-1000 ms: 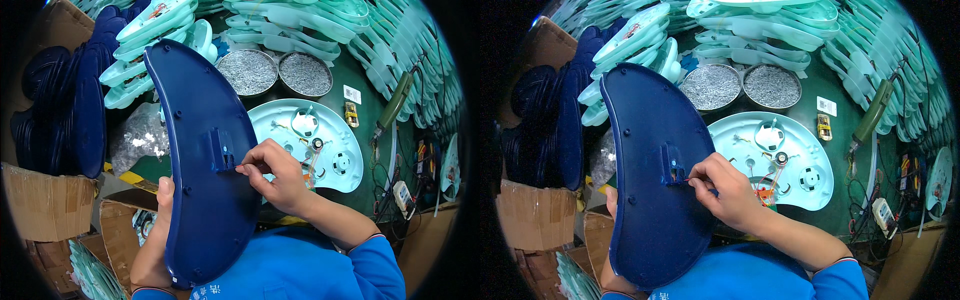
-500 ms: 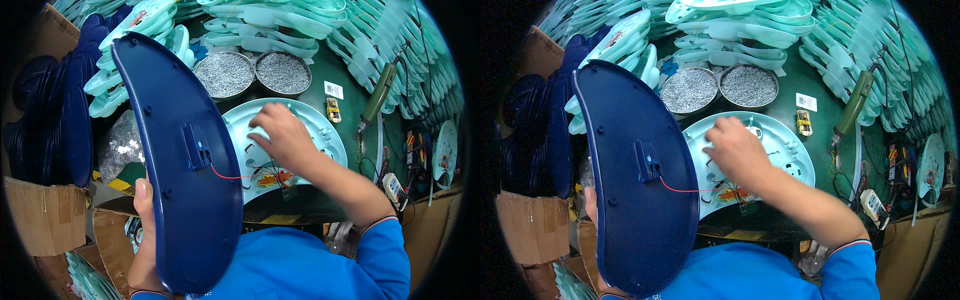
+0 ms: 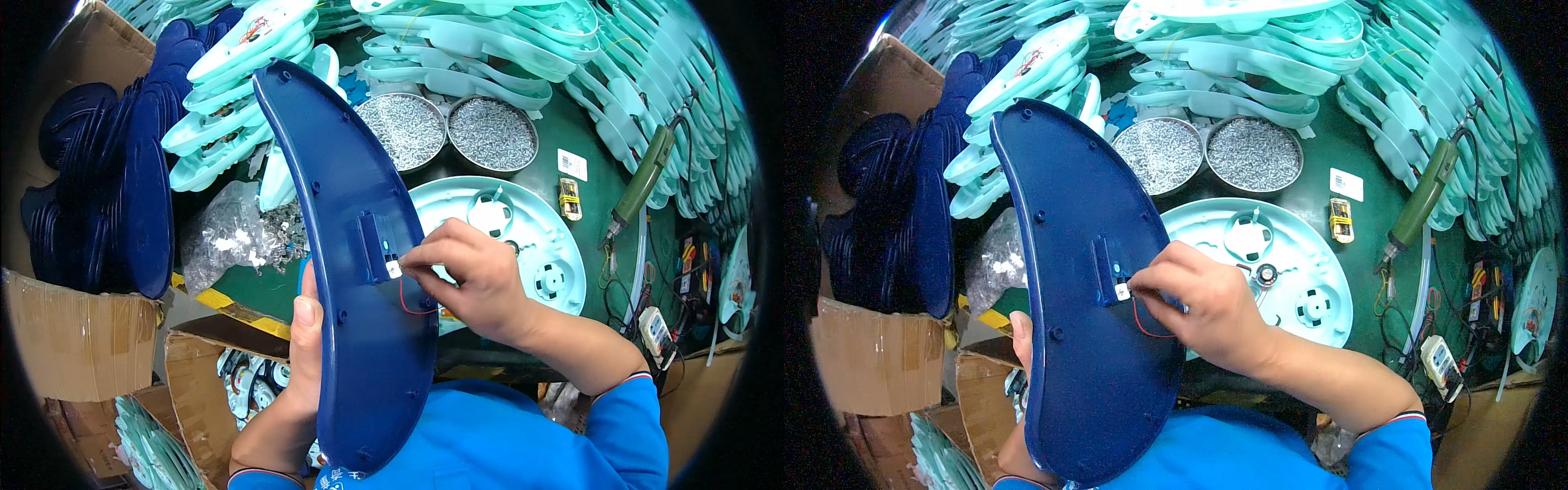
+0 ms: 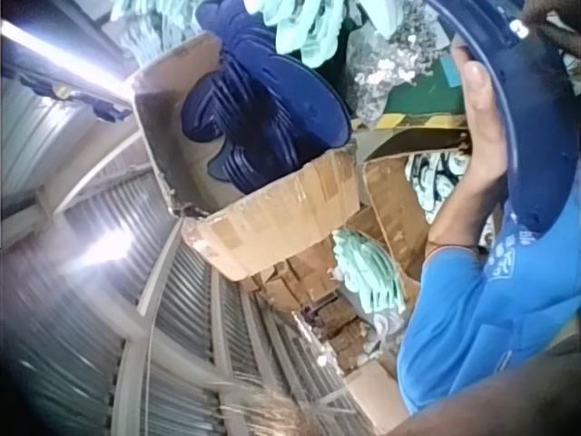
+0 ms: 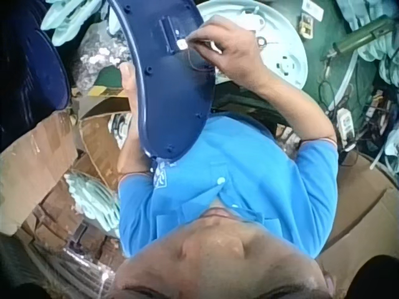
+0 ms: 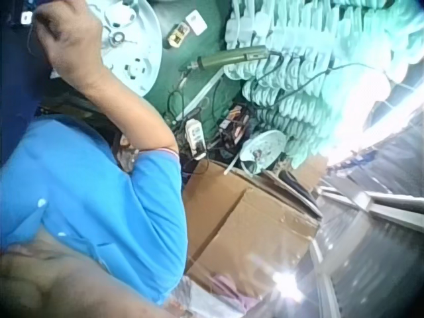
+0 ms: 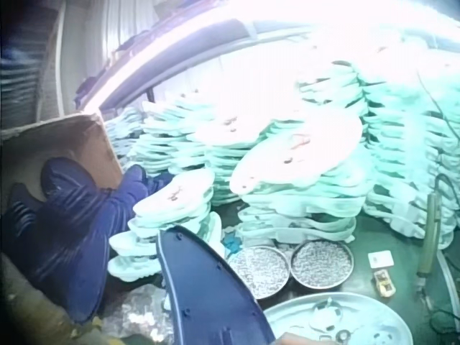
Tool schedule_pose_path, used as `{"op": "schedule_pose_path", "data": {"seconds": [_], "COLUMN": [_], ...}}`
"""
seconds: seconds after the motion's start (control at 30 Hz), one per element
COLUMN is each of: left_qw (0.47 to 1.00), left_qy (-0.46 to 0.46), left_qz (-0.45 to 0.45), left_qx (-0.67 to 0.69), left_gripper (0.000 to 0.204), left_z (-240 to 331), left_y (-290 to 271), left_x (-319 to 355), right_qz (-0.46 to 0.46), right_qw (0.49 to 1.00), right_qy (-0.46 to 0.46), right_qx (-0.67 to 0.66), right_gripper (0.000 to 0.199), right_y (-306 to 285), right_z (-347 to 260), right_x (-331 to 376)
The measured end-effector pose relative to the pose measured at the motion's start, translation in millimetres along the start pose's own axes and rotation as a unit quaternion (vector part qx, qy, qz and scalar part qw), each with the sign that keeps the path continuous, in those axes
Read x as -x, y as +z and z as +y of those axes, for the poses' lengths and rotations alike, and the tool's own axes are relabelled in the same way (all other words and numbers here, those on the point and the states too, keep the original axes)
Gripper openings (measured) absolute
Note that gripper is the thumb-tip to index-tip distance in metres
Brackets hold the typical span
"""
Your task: The person assembles plastic toy components by inserting wires into a blue shell, placing a battery pack, and securing a white label with a green electric screwdriver. They repeat this process on multiple units, stacking completed shells aside.
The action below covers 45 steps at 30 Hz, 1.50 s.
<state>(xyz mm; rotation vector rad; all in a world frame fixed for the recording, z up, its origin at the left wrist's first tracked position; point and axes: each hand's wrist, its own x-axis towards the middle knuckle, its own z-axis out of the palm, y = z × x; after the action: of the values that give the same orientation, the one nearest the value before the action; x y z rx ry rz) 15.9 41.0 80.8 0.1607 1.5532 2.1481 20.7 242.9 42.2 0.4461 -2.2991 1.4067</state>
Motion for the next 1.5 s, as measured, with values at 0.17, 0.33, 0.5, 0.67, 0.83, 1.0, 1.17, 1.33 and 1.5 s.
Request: {"op": "schedule_pose_path", "data": {"seconds": [0.17, 0.33, 0.5, 0.67, 0.83, 1.0, 1.17, 1.33, 1.5], "left_qw": [1.0, 0.998, 0.997, 0.997, 0.998, 0.999, 0.997, 0.824, 0.79], "left_qy": [-0.006, -0.044, -0.011, -0.027, -0.038, -0.03, 0.06, 0.337, 0.311], "left_qz": [0.0, -0.011, -0.036, -0.039, 0.013, 0.035, 0.017, -0.047, 0.152], "left_qx": [-0.001, -0.045, -0.063, -0.068, -0.047, -0.023, -0.055, -0.453, -0.507], "left_gripper": [0.093, 0.109, 0.111, 0.11, 0.103, 0.091, 0.072, 0.051, 0.017], "left_z": [-1, 4, -5, -4, -5, -13, -14, -25, -36], "left_y": [-3, -10, -25, -32, -29, -26, 3, 2, -53], "left_x": [8, 5, 0, -2, 5, 10, 12, 4, -10], "right_qz": [-0.03, -0.014, -0.003, 0.014, 0.088, 0.056, 0.017, 0.016, 0.191], "right_qw": [0.927, 0.999, 0.995, 0.996, 0.981, 0.994, 0.975, 0.759, 0.687], "right_qy": [-0.244, -0.029, 0.044, 0.012, 0.053, -0.09, 0.095, 0.353, 0.267], "right_qx": [0.283, 0.011, -0.094, -0.092, -0.163, 0.016, -0.2, -0.547, -0.648], "right_gripper": [0.016, 0.015, 0.013, 0.017, 0.026, 0.037, 0.068, 0.111, 0.099], "right_y": [-3, 8, 19, 24, 36, 35, 17, -21, -26], "right_z": [-3, -6, -5, -6, -5, -8, -12, -15, -34], "right_x": [-3, 2, 8, 14, 24, 32, 32, 29, 3]}}
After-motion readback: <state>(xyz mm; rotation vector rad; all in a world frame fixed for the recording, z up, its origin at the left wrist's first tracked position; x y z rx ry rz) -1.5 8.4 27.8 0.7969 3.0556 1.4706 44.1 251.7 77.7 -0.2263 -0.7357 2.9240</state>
